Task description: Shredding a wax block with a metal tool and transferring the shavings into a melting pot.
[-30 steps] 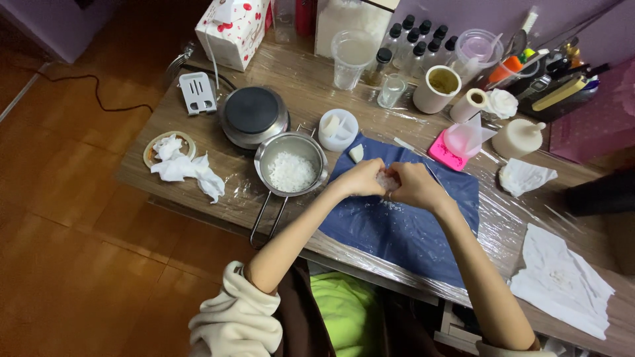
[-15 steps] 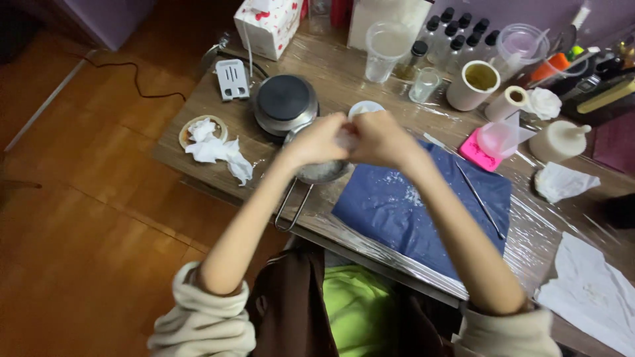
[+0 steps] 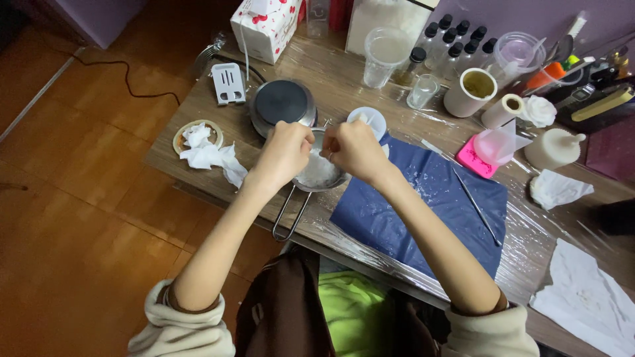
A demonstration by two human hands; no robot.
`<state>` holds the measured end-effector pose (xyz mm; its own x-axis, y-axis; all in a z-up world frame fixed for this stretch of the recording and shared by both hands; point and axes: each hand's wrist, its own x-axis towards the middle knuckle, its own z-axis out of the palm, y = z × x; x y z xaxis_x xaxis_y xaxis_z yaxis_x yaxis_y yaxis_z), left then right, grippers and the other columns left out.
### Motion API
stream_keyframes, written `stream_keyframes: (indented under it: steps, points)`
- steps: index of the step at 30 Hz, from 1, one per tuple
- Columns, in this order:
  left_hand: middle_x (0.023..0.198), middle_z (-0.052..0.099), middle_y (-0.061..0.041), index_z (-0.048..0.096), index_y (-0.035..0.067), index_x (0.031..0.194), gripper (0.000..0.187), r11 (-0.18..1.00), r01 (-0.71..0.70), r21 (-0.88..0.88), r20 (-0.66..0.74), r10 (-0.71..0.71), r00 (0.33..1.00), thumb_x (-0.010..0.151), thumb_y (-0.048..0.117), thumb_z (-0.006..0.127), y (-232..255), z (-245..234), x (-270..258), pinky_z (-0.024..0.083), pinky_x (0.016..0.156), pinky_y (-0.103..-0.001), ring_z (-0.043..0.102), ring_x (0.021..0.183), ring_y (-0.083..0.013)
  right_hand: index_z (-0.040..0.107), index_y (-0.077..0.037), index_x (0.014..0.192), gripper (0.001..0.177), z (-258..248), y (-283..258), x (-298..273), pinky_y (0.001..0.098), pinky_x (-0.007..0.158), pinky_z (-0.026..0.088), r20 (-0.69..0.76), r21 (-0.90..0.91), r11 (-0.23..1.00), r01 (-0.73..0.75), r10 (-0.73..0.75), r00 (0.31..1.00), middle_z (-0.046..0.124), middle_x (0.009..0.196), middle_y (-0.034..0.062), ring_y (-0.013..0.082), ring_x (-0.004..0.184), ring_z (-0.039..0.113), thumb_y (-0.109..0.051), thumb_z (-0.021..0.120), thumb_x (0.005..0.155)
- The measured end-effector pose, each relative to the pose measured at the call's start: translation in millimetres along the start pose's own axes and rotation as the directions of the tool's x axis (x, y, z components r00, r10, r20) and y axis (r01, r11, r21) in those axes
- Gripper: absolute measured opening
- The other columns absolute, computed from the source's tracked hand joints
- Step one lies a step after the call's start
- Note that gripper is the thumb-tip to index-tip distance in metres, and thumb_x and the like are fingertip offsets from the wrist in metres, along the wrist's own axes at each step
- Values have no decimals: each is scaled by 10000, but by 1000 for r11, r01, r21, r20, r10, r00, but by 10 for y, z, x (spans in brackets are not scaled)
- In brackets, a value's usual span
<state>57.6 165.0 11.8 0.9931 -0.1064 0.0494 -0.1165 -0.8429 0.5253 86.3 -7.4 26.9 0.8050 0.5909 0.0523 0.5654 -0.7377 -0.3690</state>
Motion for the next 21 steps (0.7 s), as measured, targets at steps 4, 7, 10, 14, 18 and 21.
stream_keyframes:
  steps: [4,7,10,14,18,21]
  points:
    - [756,709,-66,717,171,820,142,999,-32,-21,18,32,999,703,104,671,117,23,-94,556,701,-451,681,820,-322,672,-112,827,166,13,2,-77,465,734,538,71,106,993,60,-68,995,689,781,84,354,819,665,-81,690,665]
    - [773,709,-121,730,152,800,185,994,-90,-58,23,92,996,753,34,595,82,42,-108,546,710,-459,670,822,-362,656,-106,823,143,18,34,-114,477,720,535,72,123,992,-2,-7,997,672,752,101,349,798,660,-91,678,682]
    - [756,709,-102,731,152,799,167,999,6,-32,61,-4,998,736,56,609,103,19,-146,556,697,-443,684,785,-330,675,-126,813,163,-4,29,-153,445,729,546,39,107,994,2,-6,999,697,764,74,322,790,678,-60,684,665]
    - [739,706,-77,728,204,828,126,986,5,166,118,-25,993,742,196,636,242,-39,-215,552,695,-449,685,770,-330,671,-123,892,219,30,22,-244,455,722,543,49,15,997,72,-73,996,689,795,80,321,797,671,-64,627,686]
    - [664,685,-99,734,165,772,99,944,-106,312,30,102,994,730,209,655,255,37,-282,550,663,-416,687,665,-322,631,-162,818,152,-2,-124,-308,447,651,553,-2,-123,986,111,-112,994,679,705,53,300,697,673,-68,592,704]
    - [796,667,-143,705,67,854,169,961,-242,137,-47,251,967,768,49,560,143,257,-391,546,630,-456,661,727,-360,573,-152,812,108,241,84,-352,392,627,549,-37,-62,993,104,-106,994,662,700,41,277,688,671,-109,591,714]
